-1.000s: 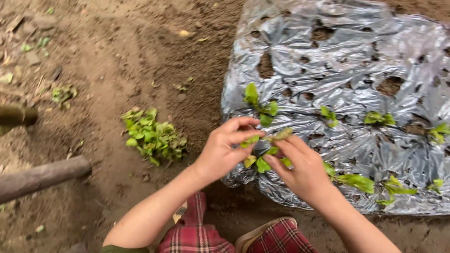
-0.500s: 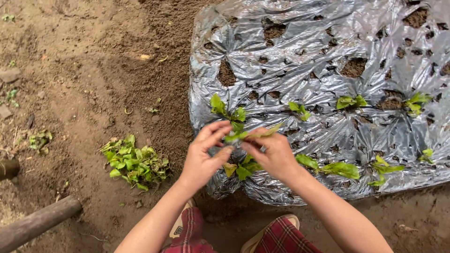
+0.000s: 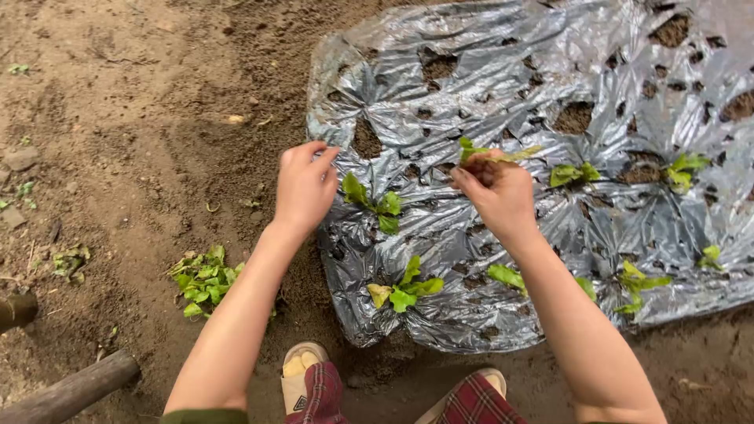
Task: Planting seedlings into a garden bed through holes in a plastic mulch sheet
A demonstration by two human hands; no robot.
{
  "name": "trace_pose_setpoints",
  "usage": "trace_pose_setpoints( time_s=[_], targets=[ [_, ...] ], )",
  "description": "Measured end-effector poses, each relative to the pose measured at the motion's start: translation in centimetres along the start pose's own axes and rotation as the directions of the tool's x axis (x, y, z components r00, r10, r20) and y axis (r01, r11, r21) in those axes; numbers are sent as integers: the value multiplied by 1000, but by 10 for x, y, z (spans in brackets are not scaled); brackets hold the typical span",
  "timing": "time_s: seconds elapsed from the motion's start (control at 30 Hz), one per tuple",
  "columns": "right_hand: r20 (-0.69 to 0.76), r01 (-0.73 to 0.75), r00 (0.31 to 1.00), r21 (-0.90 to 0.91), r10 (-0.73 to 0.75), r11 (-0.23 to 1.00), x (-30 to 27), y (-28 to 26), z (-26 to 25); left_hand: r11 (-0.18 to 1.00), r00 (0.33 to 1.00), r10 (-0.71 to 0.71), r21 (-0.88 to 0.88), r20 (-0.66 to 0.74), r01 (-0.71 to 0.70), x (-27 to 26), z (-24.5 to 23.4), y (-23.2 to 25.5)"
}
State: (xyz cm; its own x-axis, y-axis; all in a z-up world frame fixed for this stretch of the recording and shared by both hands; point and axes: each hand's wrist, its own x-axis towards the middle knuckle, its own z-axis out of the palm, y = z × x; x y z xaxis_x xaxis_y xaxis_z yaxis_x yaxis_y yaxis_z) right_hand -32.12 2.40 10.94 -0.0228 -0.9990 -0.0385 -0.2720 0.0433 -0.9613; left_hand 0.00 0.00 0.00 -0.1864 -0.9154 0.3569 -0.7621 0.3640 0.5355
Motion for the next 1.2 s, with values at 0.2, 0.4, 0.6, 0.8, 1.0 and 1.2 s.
trace_pose_setpoints(
  time_s=[0.2, 0.4, 0.6, 0.8, 1.0, 1.2],
  targets=[
    [64, 40, 997, 16, -41, 999, 60, 39, 57, 913, 963, 252, 353, -96, -204, 52, 60, -11],
    [62, 34, 997, -4, -33, 999, 111, 97, 108, 831, 996, 5, 553, 92, -56, 64, 89, -12],
    [18, 70, 998, -162, -68, 984, 131, 96, 138, 817, 983, -95, 576, 154, -11, 72, 109, -20],
    [-48, -7, 999, -250, -5, 968, 140, 98, 164, 803, 984, -96, 596, 151, -13, 65, 102, -24],
    [23, 13, 1000, -329, -6, 944, 145, 103, 174, 828, 989, -94, 560, 115, 14, 64, 100, -29],
    [91, 37, 996, -418, 1, 908, 157, 108, 182, 860, 994, -78, 510, 79, 27, 55, 92, -38]
  ],
)
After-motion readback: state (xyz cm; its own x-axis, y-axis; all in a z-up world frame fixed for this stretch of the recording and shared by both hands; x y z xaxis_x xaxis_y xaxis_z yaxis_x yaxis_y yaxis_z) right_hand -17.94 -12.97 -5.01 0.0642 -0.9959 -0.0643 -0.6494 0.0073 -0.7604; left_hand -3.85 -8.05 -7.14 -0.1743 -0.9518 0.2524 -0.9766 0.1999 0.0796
